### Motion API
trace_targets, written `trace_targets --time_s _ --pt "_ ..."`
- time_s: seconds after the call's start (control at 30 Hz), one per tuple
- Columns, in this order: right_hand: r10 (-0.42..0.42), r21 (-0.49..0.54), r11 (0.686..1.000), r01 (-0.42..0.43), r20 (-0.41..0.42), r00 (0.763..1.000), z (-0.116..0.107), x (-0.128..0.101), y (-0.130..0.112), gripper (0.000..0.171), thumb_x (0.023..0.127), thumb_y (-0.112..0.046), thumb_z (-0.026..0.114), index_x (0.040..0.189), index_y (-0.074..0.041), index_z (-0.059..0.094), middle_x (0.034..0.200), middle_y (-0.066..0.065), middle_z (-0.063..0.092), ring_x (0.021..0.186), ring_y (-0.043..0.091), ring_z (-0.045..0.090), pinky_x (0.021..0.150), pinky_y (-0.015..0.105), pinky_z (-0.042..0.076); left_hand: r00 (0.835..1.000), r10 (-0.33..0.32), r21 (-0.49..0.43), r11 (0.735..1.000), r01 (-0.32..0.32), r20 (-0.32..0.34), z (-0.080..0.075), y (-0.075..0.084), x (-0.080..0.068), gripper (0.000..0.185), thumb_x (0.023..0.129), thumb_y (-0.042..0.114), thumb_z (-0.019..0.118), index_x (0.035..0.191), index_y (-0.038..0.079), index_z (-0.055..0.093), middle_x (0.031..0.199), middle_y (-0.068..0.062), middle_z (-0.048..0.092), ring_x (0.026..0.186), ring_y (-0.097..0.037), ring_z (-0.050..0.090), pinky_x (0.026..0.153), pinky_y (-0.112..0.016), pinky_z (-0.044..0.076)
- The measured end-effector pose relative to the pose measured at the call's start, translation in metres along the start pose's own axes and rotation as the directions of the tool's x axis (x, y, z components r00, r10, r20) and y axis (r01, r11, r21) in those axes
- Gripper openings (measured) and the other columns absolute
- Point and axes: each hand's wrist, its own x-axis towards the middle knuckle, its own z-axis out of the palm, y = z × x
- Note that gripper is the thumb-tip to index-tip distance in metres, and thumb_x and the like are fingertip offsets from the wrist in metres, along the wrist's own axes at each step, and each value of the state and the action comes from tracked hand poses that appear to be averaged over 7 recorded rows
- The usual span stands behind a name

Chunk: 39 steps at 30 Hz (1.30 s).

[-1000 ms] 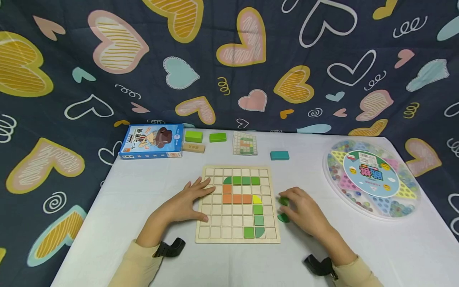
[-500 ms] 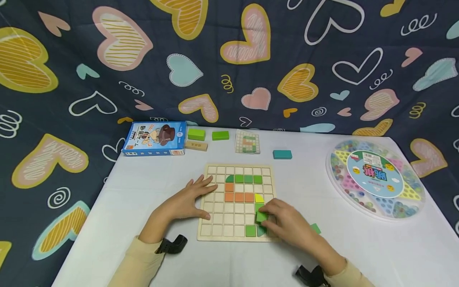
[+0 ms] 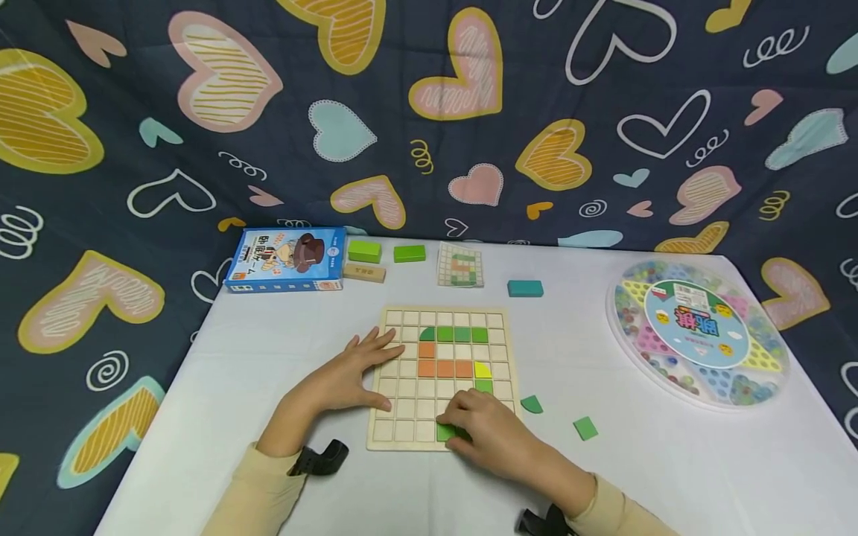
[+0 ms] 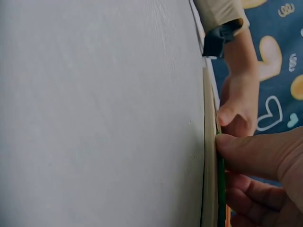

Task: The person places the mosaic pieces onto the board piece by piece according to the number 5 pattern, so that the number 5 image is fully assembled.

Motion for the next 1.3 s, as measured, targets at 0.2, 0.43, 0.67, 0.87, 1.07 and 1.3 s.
trace_targets --time_s 0.2,0.43,0.67,0.87,1.07,1.3 --pt "0.006 0.04 0.999 -0.005 -0.017 1.0 -0.007 -0.006 0.003 0.031 0.081 -0.032 0.074 0.107 -0.016 0.071 0.101 -0.009 0.061 0.095 0.006 0.055 0.083 0.027 0.05 1.0 -0.004 0.01 1.0 0.004 0.009 -0.001 0.0 0.0 0.093 0.065 0.045 0.082 0.144 0.017 0.042 0.157 -0.009 0.022 0.147 -0.033 0.008 0.117 -0.057 0.007" --pt "0.19 0.094 0.979 -0.179 -0.133 0.973 -0.034 -0.038 0.035 0.033 0.08 -0.022 0.076 0.111 -0.015 0.068 0.109 -0.009 0.062 0.102 0.008 0.058 0.087 0.031 0.052 1.0 -0.018 0.009 1.0 0.018 0.022 -0.001 -0.001 -0.001 0.094 0.065 0.045 0.083 0.145 0.018 0.041 0.158 -0.006 0.02 0.147 -0.03 0.006 0.117 -0.055 0.005" --pt "0.371 0.065 0.928 -0.367 -0.058 0.927 -0.045 -0.066 0.067 0.038 0.079 -0.01 0.075 0.116 -0.009 0.066 0.113 -0.001 0.063 0.109 0.02 0.06 0.09 0.041 0.051 1.0 -0.016 0.008 1.0 0.016 0.022 -0.001 -0.002 -0.001 0.093 0.065 0.045 0.082 0.145 0.018 0.041 0.158 -0.006 0.02 0.147 -0.031 0.006 0.117 -0.056 0.005" --pt "0.359 0.019 0.933 -0.359 -0.055 0.932 -0.042 -0.068 0.072 0.026 0.077 -0.009 0.076 0.102 -0.013 0.07 0.103 -0.006 0.062 0.099 0.014 0.062 0.083 0.035 0.054 1.0 -0.015 0.004 1.0 0.015 0.017 0.0 -0.001 -0.002 0.094 0.065 0.046 0.082 0.145 0.017 0.042 0.158 -0.006 0.02 0.147 -0.031 0.006 0.117 -0.056 0.005" --pt "0.358 0.113 0.931 -0.347 -0.092 0.929 -0.045 -0.065 0.061 0.028 0.077 -0.013 0.077 0.103 -0.016 0.068 0.099 -0.011 0.065 0.093 0.008 0.064 0.08 0.031 0.055 1.0 -0.017 0.007 1.0 0.017 0.017 0.0 -0.003 -0.004 0.094 0.065 0.046 0.082 0.144 0.016 0.042 0.158 -0.006 0.02 0.147 -0.031 0.006 0.117 -0.056 0.005" --pt "0.175 0.135 0.977 -0.163 -0.082 0.981 -0.038 -0.034 0.025 0.027 0.078 -0.021 0.077 0.103 -0.016 0.068 0.098 -0.01 0.063 0.088 0.004 0.06 0.076 0.026 0.054 1.0 -0.022 0.01 1.0 0.022 0.016 -0.001 -0.001 -0.002 0.093 0.065 0.045 0.082 0.145 0.018 0.041 0.158 -0.005 0.02 0.147 -0.029 0.006 0.118 -0.054 0.005"
